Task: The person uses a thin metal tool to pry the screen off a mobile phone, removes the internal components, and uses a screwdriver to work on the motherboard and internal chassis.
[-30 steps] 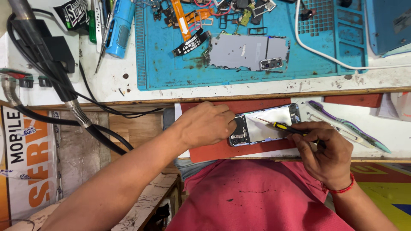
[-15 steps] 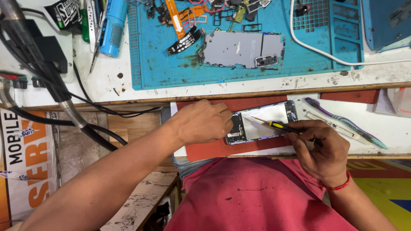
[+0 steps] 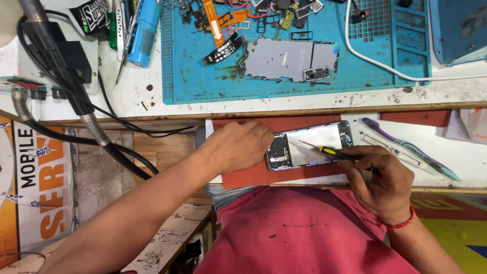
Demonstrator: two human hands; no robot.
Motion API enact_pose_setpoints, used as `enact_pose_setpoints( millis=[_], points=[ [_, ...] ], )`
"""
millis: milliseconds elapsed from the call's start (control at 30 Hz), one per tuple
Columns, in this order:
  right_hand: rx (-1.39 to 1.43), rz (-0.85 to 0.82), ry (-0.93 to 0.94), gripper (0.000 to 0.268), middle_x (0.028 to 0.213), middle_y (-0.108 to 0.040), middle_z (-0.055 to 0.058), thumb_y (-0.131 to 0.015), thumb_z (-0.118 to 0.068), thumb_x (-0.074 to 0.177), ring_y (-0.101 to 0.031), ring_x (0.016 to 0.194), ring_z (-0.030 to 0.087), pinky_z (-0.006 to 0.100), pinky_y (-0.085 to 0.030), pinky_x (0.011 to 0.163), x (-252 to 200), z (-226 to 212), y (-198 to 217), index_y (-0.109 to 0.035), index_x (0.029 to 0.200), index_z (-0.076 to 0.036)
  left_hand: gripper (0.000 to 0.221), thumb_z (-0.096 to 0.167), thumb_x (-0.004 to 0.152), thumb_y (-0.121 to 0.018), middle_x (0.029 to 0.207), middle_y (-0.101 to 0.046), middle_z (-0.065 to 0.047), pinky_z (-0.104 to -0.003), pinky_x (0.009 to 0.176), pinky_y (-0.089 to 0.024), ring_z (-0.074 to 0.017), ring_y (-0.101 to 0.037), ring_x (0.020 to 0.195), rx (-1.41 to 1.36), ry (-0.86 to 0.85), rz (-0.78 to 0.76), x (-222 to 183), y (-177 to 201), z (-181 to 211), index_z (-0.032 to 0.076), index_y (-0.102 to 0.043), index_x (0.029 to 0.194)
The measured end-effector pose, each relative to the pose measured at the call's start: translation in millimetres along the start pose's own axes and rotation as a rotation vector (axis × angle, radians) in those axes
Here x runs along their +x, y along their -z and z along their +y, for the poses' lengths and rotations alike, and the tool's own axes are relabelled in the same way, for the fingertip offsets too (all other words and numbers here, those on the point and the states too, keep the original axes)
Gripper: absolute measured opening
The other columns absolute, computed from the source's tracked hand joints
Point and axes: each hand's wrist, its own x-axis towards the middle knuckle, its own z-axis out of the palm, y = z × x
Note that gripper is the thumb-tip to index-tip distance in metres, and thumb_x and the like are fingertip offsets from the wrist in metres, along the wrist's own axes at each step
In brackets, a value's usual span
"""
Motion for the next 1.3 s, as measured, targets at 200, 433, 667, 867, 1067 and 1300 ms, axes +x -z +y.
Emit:
enact_pose_setpoints(
  millis=[200, 433, 667, 867, 1067, 1300],
  points=[
    [-0.032, -0.021, -0.035, 0.028, 0.103, -0.075, 0.018, -0.076, 0.003, 0.088, -0.075, 0.088, 0.020, 0.028, -0.056, 0.071, 2, -3, -2, -0.050, 0.095, -0.004, 0.015, 0.016, 0.088, -0.067, 0.081, -0.061, -0.012, -0.049, 0.061, -0.049, -0.0366, -0.063, 0.075, -0.440, 0.299, 0.257, -18, 11, 12, 0.004, -0.058, 0.088],
    [-0.058, -0.036, -0.026, 0.030, 0.100, -0.074, 0.018, -0.078, 0.002, 0.089, -0.076, 0.091, 0.022, 0.028, -0.056, 0.072, 6, -4, -3, -0.049, 0.095, -0.004, 0.015, 0.015, 0.100, -0.063, 0.086, -0.060, -0.012, -0.046, 0.062, -0.049, -0.0361, -0.062, 0.075, -0.575, 0.498, 0.363, -30, 3, 22, 0.004, -0.059, 0.092],
    [-0.063, -0.047, -0.025, 0.030, 0.102, -0.074, 0.020, -0.076, 0.005, 0.090, -0.075, 0.092, 0.022, 0.028, -0.056, 0.073, 5, -5, -4, -0.047, 0.096, -0.002, 0.013, 0.017, 0.095, -0.068, 0.097, -0.070, -0.007, -0.041, 0.070, -0.055, -0.0306, -0.070, 0.085, -0.554, 0.464, 0.486, -23, 0, 25, 0.007, -0.072, 0.103],
    [-0.063, -0.045, -0.021, 0.030, 0.102, -0.073, 0.021, -0.075, 0.005, 0.091, -0.075, 0.095, 0.023, 0.028, -0.056, 0.075, 5, -3, -4, -0.046, 0.096, -0.003, 0.013, 0.019, 0.093, -0.070, 0.093, -0.070, -0.009, -0.046, 0.074, -0.055, -0.0334, -0.069, 0.085, -0.498, 0.494, 0.348, -12, -2, 22, 0.008, -0.076, 0.095],
    [-0.071, -0.046, -0.026, 0.031, 0.100, -0.073, 0.020, -0.075, 0.004, 0.091, -0.075, 0.098, 0.024, 0.029, -0.056, 0.078, 5, -3, -5, -0.046, 0.096, -0.003, 0.012, 0.019, 0.085, -0.073, 0.088, -0.071, -0.008, -0.046, 0.073, -0.055, -0.0323, -0.070, 0.082, -0.505, 0.548, 0.263, -5, -7, 19, 0.008, -0.075, 0.088],
    [-0.074, -0.051, -0.040, 0.030, 0.101, -0.073, 0.018, -0.075, 0.004, 0.091, -0.075, 0.094, 0.022, 0.028, -0.056, 0.075, 6, -6, -5, -0.046, 0.096, -0.003, 0.014, 0.019, 0.083, -0.077, 0.088, -0.065, -0.007, -0.045, 0.070, -0.054, -0.0294, -0.068, 0.087, -0.373, 0.486, 0.367, -8, -28, 23, 0.009, -0.069, 0.088]
  ],
)
